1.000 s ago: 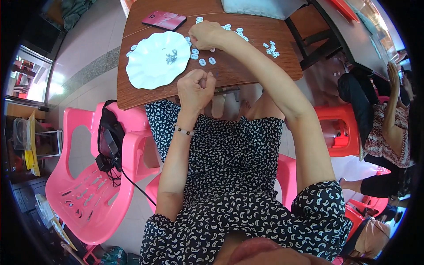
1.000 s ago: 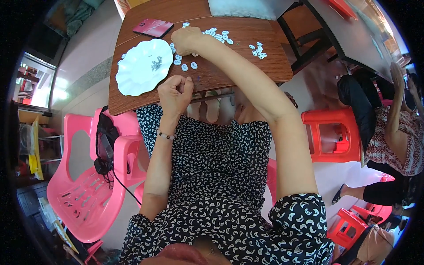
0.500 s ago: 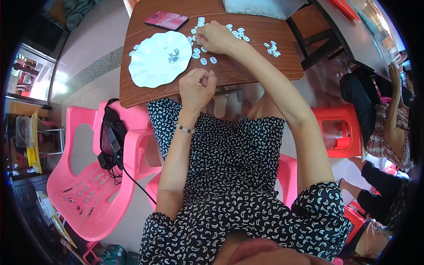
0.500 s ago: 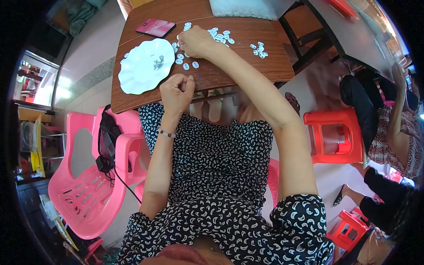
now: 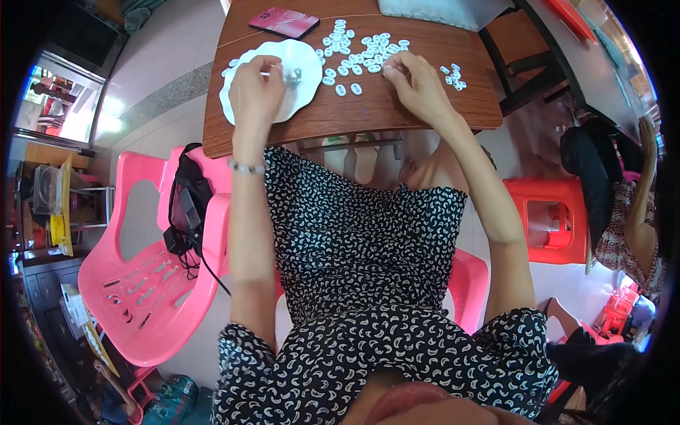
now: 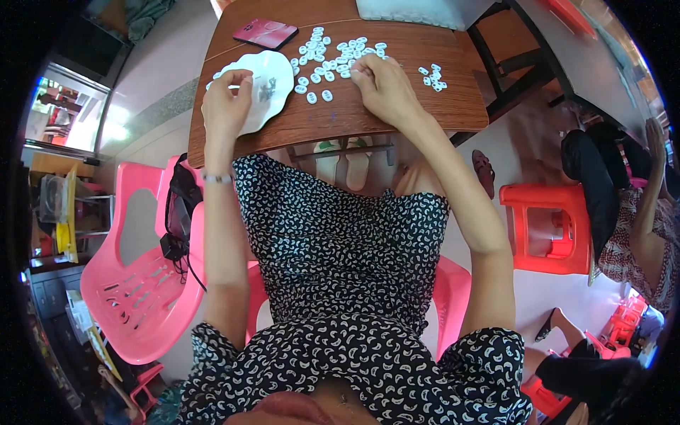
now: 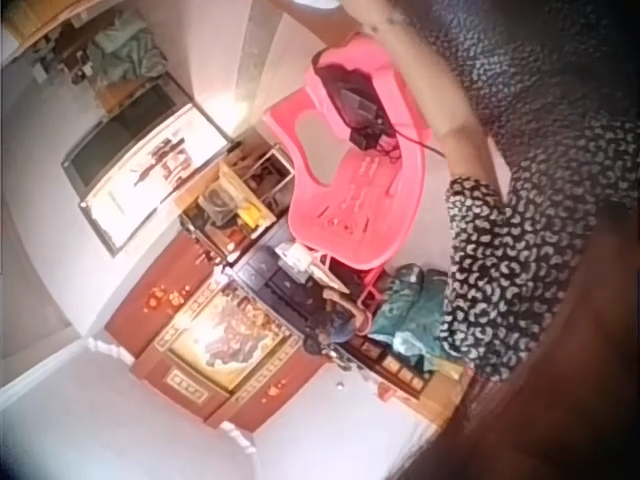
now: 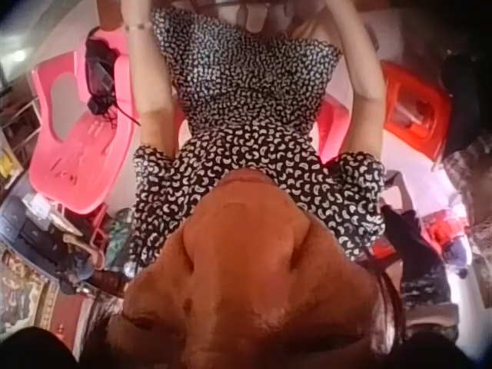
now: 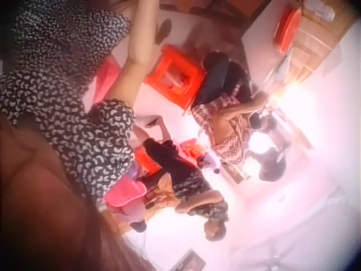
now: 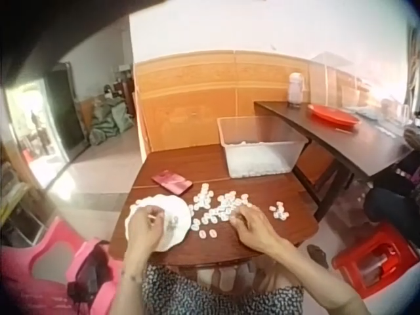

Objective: Assembling small white plastic components by snapping them together at a workbench.

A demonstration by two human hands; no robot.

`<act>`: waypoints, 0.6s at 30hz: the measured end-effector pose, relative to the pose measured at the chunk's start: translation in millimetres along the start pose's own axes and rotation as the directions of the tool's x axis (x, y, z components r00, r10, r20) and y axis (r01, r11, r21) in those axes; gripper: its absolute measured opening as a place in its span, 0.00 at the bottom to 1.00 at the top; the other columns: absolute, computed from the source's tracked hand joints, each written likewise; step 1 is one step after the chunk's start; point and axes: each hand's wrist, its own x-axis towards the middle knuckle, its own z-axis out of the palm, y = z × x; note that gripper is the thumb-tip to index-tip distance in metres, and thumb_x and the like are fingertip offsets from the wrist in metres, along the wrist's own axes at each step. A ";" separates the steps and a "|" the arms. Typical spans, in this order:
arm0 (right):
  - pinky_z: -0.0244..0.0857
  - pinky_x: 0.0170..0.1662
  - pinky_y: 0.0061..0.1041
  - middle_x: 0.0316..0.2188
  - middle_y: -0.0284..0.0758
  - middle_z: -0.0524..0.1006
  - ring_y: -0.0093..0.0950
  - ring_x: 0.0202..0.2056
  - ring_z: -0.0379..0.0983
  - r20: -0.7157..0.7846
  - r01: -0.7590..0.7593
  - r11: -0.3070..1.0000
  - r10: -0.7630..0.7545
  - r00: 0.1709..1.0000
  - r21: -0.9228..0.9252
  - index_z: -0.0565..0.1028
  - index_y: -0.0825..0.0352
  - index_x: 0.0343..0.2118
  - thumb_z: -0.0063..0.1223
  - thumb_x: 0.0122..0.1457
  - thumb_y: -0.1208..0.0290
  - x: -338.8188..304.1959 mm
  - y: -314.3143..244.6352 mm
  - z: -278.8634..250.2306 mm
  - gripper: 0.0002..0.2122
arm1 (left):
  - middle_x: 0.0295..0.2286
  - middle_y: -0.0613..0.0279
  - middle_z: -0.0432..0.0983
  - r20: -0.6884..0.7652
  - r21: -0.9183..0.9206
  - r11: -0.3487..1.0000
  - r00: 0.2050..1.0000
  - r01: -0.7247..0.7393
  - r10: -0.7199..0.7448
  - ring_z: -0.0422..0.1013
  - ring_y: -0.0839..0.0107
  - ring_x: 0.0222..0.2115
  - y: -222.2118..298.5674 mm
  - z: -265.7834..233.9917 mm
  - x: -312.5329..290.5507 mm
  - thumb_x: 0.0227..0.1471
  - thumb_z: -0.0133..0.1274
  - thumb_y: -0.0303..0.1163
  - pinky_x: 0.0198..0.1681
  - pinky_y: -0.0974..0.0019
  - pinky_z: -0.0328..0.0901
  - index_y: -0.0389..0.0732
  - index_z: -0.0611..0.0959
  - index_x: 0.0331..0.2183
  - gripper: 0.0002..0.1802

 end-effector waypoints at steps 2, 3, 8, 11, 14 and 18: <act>0.64 0.37 0.30 0.25 0.38 0.75 0.33 0.32 0.69 0.023 -0.074 0.995 0.073 0.997 0.061 0.73 0.69 0.32 0.51 0.56 0.71 -10.6 -11.3 -5.7 0.07 | 0.26 0.52 0.78 0.035 0.062 0.997 0.998 -0.056 0.054 0.75 0.59 0.29 -32.5 6.6 23.5 0.48 0.51 0.32 0.35 0.60 0.67 0.39 0.83 0.32 0.10; 0.64 0.35 0.27 0.25 0.37 0.75 0.31 0.31 0.69 0.040 -0.093 0.991 0.090 0.995 0.095 0.74 0.69 0.31 0.52 0.56 0.71 -15.5 -14.9 -7.1 0.06 | 0.26 0.52 0.78 0.078 0.114 0.987 0.991 -0.113 0.105 0.75 0.59 0.30 -41.8 9.5 29.1 0.48 0.51 0.32 0.35 0.60 0.67 0.39 0.83 0.32 0.10; 0.64 0.33 0.26 0.24 0.36 0.75 0.29 0.30 0.69 0.052 -0.115 0.981 0.108 0.993 0.157 0.74 0.68 0.31 0.53 0.55 0.72 -37.6 -30.1 -13.3 0.06 | 0.26 0.53 0.79 0.194 0.095 0.995 0.980 0.016 -0.034 0.75 0.58 0.30 -37.8 17.8 31.5 0.48 0.52 0.32 0.35 0.59 0.67 0.38 0.83 0.30 0.09; 0.64 0.32 0.25 0.24 0.35 0.75 0.29 0.30 0.69 0.058 -0.107 0.982 0.099 0.993 0.155 0.75 0.68 0.32 0.53 0.55 0.73 -44.7 -31.0 -12.3 0.05 | 0.26 0.52 0.79 0.215 0.104 0.994 0.976 -0.044 0.021 0.75 0.58 0.30 -38.7 24.4 31.1 0.48 0.53 0.32 0.35 0.59 0.67 0.38 0.82 0.28 0.08; 0.64 0.31 0.25 0.24 0.35 0.75 0.29 0.30 0.68 0.052 -0.088 0.985 0.081 0.995 0.148 0.75 0.67 0.33 0.54 0.55 0.73 -50.3 -29.4 -8.3 0.05 | 0.25 0.50 0.78 0.224 0.149 0.988 0.975 -0.042 0.007 0.75 0.57 0.30 -38.7 29.4 30.3 0.48 0.54 0.31 0.35 0.59 0.67 0.37 0.82 0.27 0.08; 0.64 0.30 0.25 0.24 0.34 0.76 0.28 0.29 0.68 0.004 -0.052 0.986 0.052 0.999 0.156 0.76 0.65 0.35 0.54 0.54 0.74 -50.0 -40.7 -8.4 0.06 | 0.25 0.48 0.77 0.202 0.139 0.988 0.978 -0.069 0.040 0.74 0.57 0.29 -43.2 24.3 29.4 0.50 0.52 0.31 0.35 0.59 0.66 0.35 0.81 0.28 0.09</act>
